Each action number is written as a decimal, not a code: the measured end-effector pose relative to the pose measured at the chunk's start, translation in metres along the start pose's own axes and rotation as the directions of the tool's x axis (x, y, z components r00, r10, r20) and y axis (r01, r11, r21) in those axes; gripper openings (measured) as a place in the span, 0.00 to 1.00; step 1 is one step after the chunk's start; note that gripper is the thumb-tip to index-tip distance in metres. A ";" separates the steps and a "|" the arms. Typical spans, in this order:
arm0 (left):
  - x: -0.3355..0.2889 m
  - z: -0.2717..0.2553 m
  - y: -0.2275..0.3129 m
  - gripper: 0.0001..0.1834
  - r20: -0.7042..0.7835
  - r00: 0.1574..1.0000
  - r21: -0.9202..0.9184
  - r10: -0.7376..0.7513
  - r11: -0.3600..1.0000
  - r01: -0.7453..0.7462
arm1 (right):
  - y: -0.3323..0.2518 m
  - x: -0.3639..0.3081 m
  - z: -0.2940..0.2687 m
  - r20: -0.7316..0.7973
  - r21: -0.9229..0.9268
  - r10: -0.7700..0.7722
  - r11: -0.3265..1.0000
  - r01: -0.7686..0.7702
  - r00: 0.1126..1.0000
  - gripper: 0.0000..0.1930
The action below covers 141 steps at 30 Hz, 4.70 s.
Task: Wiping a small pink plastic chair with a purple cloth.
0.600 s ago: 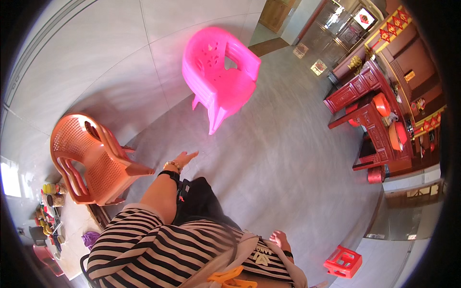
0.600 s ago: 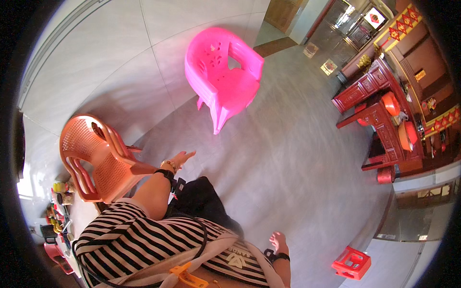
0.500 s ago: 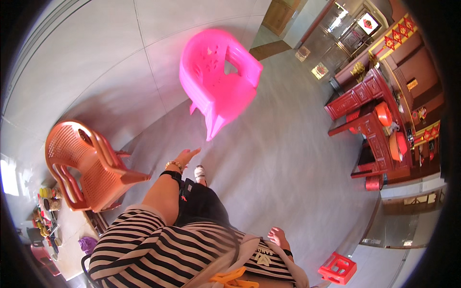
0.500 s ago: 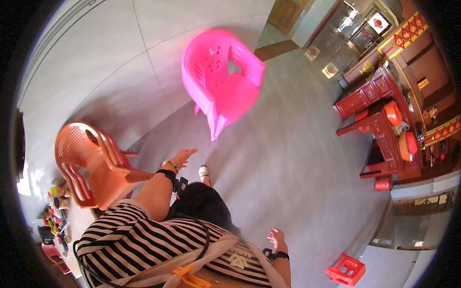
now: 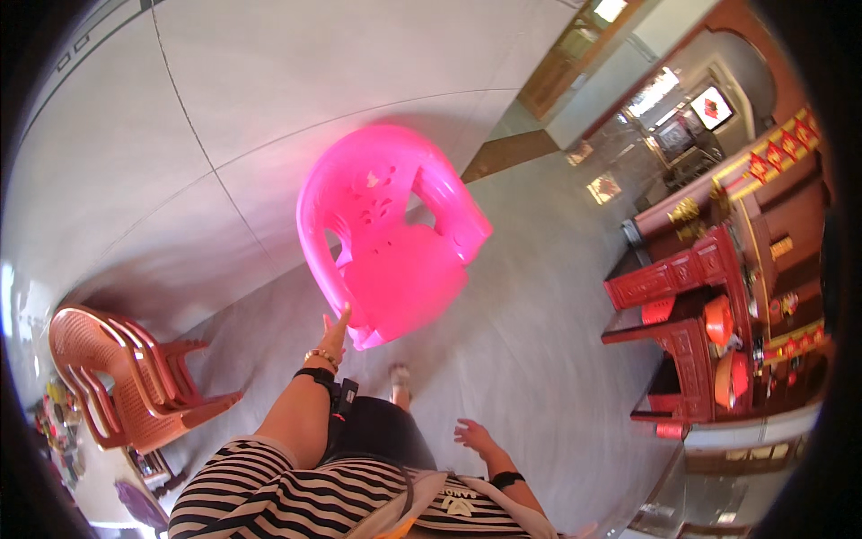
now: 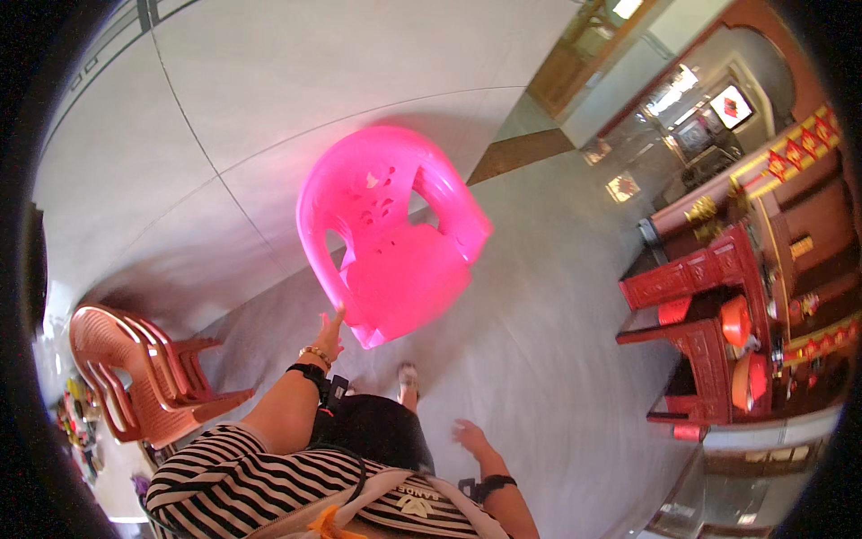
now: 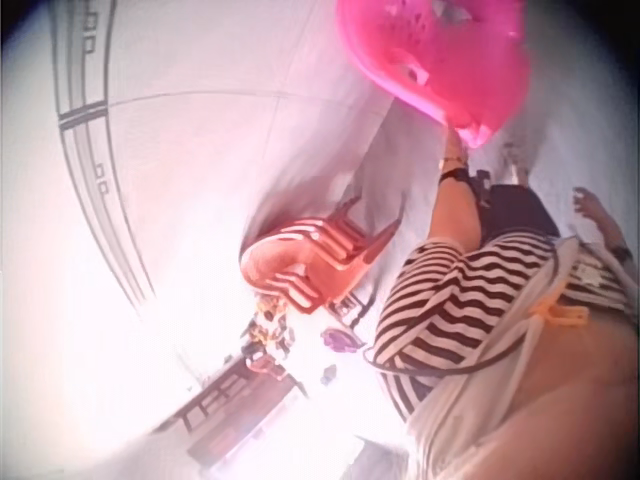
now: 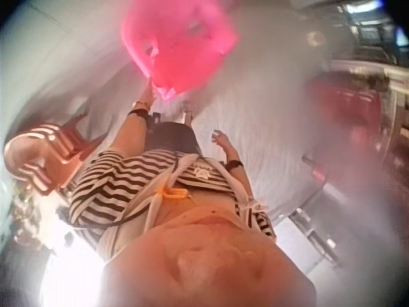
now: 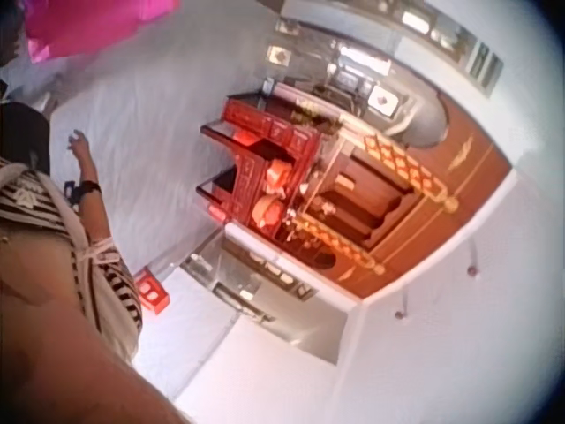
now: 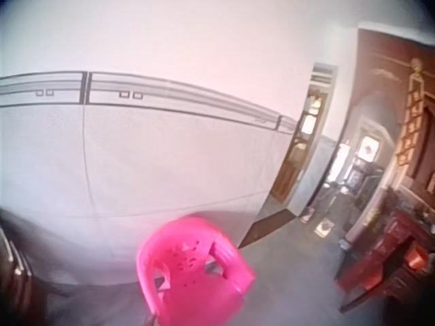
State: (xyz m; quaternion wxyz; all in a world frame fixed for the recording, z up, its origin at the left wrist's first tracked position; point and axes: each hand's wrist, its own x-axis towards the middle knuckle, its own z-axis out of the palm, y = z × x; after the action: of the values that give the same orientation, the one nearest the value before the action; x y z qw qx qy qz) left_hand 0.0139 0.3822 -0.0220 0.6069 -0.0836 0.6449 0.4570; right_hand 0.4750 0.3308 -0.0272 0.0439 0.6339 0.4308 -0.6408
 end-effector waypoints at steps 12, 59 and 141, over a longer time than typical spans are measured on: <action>0.081 -0.010 -0.052 0.54 0.003 0.997 -0.485 -0.074 0.872 0.066 | -0.356 0.235 -0.150 -0.236 -0.420 -0.605 0.769 0.482 0.760 0.47; -0.177 -0.372 -0.382 0.17 -0.332 0.907 -0.690 0.258 0.590 -0.420 | -0.148 0.002 0.191 0.106 -0.567 -0.054 0.817 0.105 0.993 0.39; -0.636 -0.890 -0.941 0.27 0.775 0.532 0.261 -0.341 0.940 0.222 | 0.494 -0.545 0.881 0.627 -0.739 0.778 0.583 0.339 0.030 0.15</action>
State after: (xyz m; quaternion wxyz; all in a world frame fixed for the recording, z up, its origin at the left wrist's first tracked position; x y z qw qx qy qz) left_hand 0.1672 -1.0513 -0.0719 0.9029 0.0710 0.3024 0.2971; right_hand 0.1953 -0.7811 0.0369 0.6990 0.0034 0.3700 -0.6120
